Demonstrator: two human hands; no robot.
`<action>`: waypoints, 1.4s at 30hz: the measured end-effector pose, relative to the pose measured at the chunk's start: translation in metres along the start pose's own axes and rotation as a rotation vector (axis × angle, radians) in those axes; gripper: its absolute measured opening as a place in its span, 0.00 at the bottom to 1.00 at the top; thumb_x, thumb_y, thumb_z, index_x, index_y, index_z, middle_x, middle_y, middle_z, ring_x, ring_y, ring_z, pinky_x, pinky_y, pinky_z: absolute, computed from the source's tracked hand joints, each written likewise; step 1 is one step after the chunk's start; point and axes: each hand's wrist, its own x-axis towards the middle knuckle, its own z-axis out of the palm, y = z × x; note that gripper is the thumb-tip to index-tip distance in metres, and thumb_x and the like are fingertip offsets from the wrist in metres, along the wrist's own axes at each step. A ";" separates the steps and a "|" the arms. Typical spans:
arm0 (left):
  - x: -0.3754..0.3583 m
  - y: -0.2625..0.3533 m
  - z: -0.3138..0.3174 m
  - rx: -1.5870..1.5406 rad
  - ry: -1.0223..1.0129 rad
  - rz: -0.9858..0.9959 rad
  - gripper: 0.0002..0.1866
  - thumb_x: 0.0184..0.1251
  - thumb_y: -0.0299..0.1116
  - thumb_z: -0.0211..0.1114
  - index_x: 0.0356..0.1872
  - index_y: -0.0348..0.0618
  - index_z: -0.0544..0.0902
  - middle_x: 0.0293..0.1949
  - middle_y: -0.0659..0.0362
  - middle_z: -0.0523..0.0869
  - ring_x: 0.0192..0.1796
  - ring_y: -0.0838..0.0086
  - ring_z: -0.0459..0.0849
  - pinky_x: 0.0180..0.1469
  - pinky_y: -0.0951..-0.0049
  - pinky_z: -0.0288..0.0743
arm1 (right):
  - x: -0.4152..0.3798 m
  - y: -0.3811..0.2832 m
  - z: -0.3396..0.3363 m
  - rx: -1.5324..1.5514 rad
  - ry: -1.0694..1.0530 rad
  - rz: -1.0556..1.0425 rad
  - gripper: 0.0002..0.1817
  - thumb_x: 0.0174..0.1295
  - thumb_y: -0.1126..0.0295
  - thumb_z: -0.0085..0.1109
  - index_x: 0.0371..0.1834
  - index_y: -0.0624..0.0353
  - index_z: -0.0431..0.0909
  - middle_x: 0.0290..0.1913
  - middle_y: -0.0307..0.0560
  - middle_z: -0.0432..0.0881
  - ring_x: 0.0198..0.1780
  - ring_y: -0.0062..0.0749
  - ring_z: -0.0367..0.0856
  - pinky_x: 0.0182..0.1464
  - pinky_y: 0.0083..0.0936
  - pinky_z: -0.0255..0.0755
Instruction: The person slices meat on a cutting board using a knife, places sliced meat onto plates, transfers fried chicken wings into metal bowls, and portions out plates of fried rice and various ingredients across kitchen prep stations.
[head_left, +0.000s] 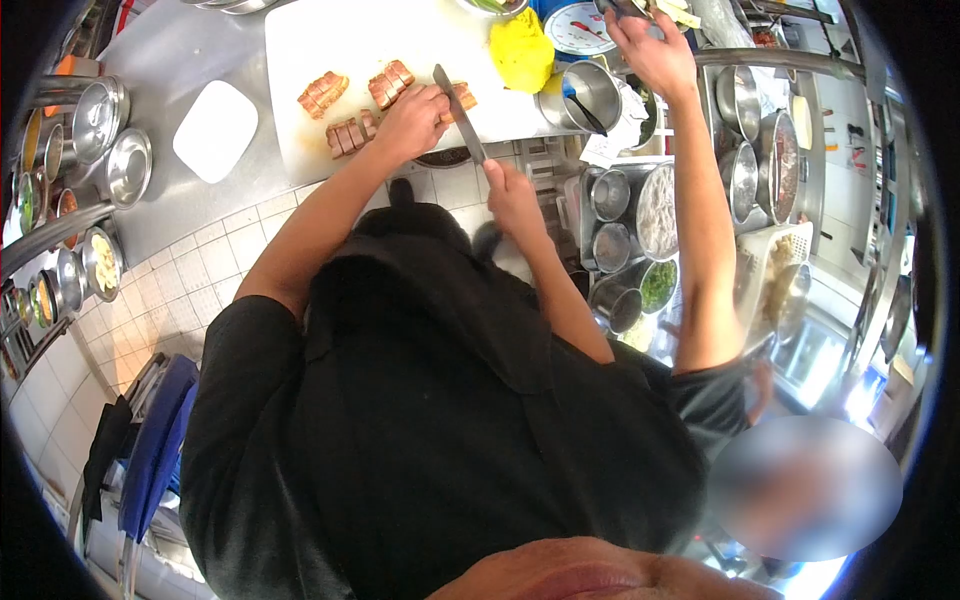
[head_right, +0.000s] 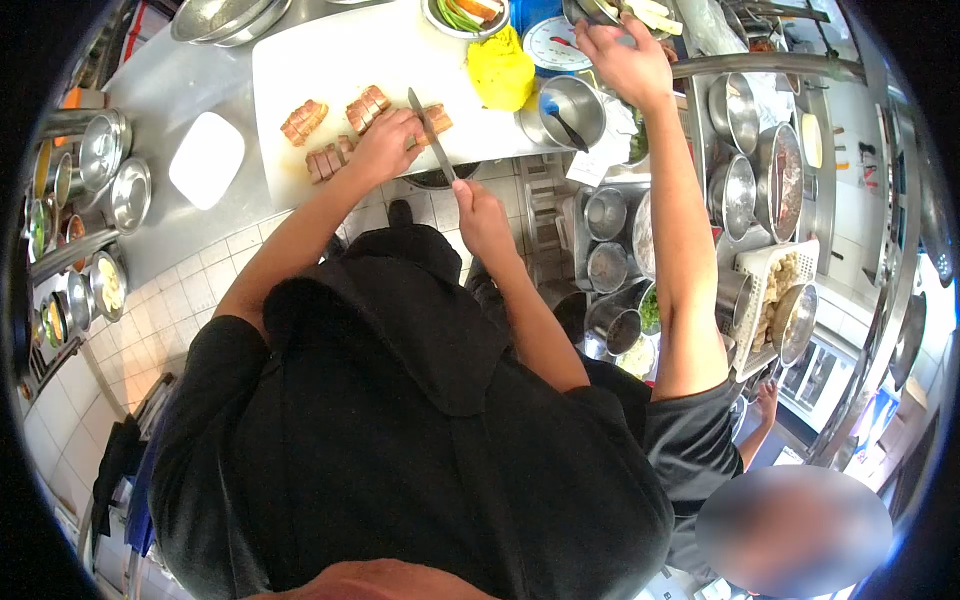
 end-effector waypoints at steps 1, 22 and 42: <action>0.000 0.000 0.000 -0.008 -0.022 -0.023 0.12 0.48 0.27 0.71 0.35 0.40 0.79 0.44 0.53 0.79 0.49 0.56 0.78 0.55 0.59 0.71 | -0.002 -0.001 -0.002 -0.015 0.007 -0.014 0.27 0.73 0.50 0.43 0.40 0.68 0.78 0.24 0.57 0.78 0.28 0.49 0.77 0.37 0.39 0.71; 0.022 0.007 -0.005 -0.087 0.134 -0.221 0.04 0.58 0.28 0.64 0.31 0.40 0.82 0.34 0.54 0.83 0.41 0.59 0.81 0.46 0.62 0.75 | 0.044 0.033 -0.009 0.118 0.002 0.047 0.27 0.72 0.48 0.46 0.48 0.63 0.80 0.15 0.40 0.70 0.14 0.23 0.68 0.18 0.26 0.64; 0.020 0.016 0.010 -0.054 0.373 -0.044 0.05 0.58 0.28 0.64 0.28 0.37 0.80 0.36 0.50 0.82 0.43 0.54 0.81 0.49 0.59 0.73 | 0.091 -0.019 -0.019 0.193 -0.195 0.283 0.27 0.71 0.48 0.44 0.44 0.64 0.80 0.36 0.68 0.81 0.45 0.64 0.80 0.48 0.46 0.73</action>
